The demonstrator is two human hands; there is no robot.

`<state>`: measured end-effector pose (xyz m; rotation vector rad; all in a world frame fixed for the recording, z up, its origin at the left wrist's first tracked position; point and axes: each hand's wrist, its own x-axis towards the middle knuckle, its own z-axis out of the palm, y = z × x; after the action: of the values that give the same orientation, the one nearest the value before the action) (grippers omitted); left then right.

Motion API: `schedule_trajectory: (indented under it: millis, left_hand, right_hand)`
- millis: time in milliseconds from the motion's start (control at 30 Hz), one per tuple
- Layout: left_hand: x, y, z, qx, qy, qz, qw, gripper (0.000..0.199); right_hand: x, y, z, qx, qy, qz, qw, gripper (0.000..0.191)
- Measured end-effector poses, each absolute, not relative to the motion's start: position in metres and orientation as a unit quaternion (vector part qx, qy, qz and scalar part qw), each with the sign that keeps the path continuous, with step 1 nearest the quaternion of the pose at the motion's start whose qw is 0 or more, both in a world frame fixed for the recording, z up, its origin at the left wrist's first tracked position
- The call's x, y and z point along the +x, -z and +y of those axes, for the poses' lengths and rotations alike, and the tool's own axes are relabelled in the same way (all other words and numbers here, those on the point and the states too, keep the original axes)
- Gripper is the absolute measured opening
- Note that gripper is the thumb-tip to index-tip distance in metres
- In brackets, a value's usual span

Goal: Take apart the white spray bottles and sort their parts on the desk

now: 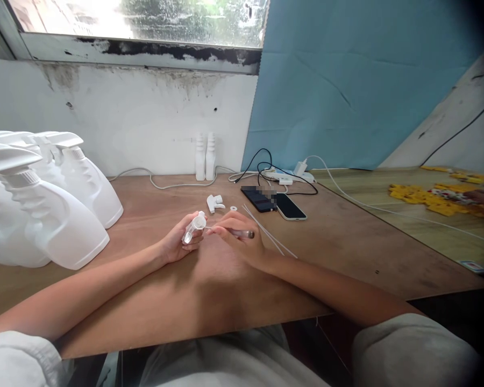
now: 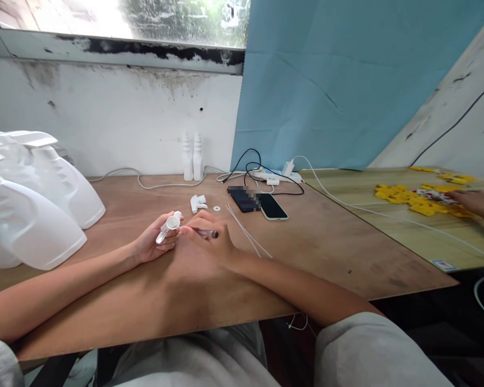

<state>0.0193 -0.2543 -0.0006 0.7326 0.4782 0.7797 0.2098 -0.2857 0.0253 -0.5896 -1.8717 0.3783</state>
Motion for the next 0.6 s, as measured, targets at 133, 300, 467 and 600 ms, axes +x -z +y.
schedule_trajectory:
  millis: [133, 300, 467, 600]
  left_hand:
    - [0.022, 0.000, -0.256, 0.362, -0.373, 0.242, 0.819, 0.026]
    - [0.022, 0.000, -0.256, 0.367, -0.365, 0.245, 0.820, 0.027]
    - [0.021, 0.002, -0.255, 0.366, -0.373, 0.249, 0.816, 0.027]
    - [0.021, 0.003, -0.255, 0.363, -0.376, 0.243, 0.817, 0.025]
  right_hand:
    - [0.212, -0.030, -0.285, -0.262, -0.164, -0.781, 0.543, 0.017]
    - [0.218, -0.018, -0.277, -0.108, -0.036, -0.874, 0.473, 0.008]
    - [0.217, -0.010, -0.267, -0.103, 0.101, -0.904, 0.403, 0.014]
    - [0.214, -0.009, -0.267, -0.105, 0.105, -0.908, 0.393, 0.014]
